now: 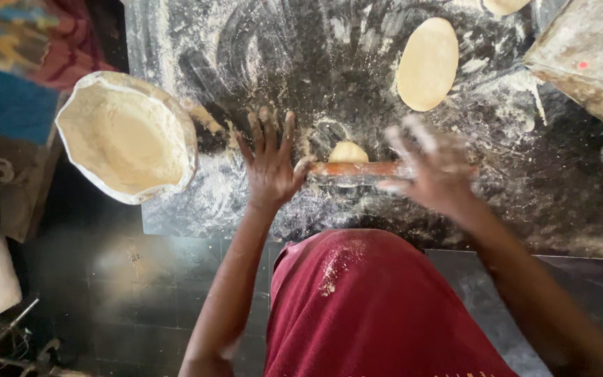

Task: The person flattens small balls of dough using a rolling pin on a floured surface. They repeatedly take balls of dough from a collection, roll them into flat oval shapes, and move them to the side of the workspace.

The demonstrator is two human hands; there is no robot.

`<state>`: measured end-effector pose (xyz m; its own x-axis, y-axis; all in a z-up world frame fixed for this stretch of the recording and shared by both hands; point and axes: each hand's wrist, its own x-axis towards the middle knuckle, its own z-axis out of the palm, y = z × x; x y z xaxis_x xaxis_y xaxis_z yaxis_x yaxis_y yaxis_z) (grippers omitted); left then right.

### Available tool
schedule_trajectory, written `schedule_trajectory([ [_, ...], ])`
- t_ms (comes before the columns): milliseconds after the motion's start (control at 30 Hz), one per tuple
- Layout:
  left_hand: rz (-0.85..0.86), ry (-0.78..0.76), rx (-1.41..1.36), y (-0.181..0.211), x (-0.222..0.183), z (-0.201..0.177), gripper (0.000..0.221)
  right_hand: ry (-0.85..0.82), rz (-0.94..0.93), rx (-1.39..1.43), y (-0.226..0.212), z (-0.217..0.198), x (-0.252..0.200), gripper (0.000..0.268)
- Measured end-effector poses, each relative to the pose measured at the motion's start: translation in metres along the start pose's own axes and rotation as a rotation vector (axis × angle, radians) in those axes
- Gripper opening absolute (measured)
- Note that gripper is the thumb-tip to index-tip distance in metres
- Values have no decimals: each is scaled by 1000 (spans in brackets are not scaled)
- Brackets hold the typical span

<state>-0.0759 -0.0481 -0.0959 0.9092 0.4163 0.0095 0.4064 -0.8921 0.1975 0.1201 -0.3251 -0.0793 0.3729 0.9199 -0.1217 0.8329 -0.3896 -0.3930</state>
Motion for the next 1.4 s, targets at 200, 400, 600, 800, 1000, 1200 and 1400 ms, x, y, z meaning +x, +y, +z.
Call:
schedule_trajectory([
  [200,-38,85,2,-9,31,26,97,-75,182,-126,78,-5,-8,98],
  [400,-371,-467,-82,-18,133,2,103,-114,424,34,113,-28,75,102],
  [600,-40,32,-35,-13,42,19,112,-120,312,-132,80,-9,12,103],
  [800,-29,-63,-29,2,-25,26,114,-141,192,-255,58,3,-35,104],
  [1000,-384,-256,-5,-17,120,7,109,-23,395,35,99,-37,82,87],
  [1200,-230,74,10,-11,84,2,106,74,289,-58,91,-16,49,89],
  [1400,-111,18,-165,14,-50,8,113,-398,467,119,14,-4,-60,100],
])
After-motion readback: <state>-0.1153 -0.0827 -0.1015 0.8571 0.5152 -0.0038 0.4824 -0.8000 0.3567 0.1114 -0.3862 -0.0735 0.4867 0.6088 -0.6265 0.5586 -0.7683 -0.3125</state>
